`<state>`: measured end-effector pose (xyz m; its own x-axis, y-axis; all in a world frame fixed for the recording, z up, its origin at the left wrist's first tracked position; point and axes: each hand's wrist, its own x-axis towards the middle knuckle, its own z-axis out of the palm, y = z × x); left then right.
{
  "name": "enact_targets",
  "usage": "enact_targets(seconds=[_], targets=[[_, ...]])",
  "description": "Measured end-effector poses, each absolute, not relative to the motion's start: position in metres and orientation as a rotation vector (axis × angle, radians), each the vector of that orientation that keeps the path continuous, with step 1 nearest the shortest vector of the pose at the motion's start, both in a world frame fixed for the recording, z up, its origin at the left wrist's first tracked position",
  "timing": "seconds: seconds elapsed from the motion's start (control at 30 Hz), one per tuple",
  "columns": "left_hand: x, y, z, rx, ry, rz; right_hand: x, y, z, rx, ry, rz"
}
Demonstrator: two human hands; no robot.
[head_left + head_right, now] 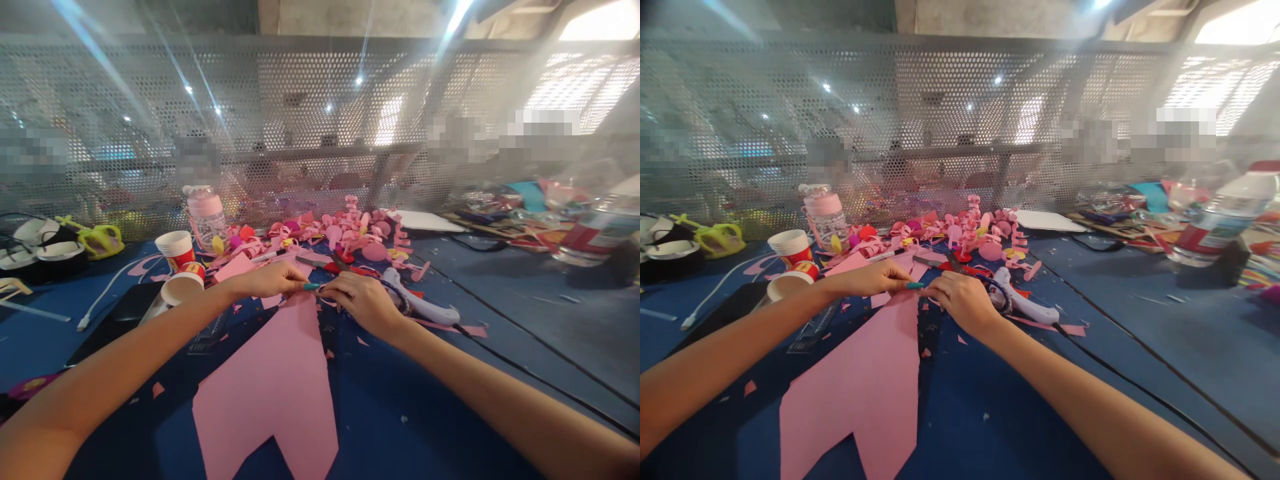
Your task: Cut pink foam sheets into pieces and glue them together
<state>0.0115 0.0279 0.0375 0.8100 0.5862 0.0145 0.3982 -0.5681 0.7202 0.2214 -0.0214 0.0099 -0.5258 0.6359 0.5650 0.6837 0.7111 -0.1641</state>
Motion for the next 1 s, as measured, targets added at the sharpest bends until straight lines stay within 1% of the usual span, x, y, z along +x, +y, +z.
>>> enact_targets(seconds=[0.27, 0.5, 0.87, 1.0], targets=[[0.012, 0.029, 0.039, 2.235, 0.742, 0.378, 0.223, -0.021, 0.012, -1.009, -2.322, -0.128], [0.010, 0.025, 0.048, 2.116, 0.634, 0.281, 0.221, -0.022, 0.014, -0.973, -2.227, -0.121], [0.007, 0.027, 0.049, 2.273, 0.614, 0.284, 0.222, -0.025, 0.017, -1.004, -2.173, -0.121], [0.008, 0.026, 0.049, 2.300, 0.639, 0.353, 0.222, -0.026, 0.018, -1.010, -2.145, -0.133]])
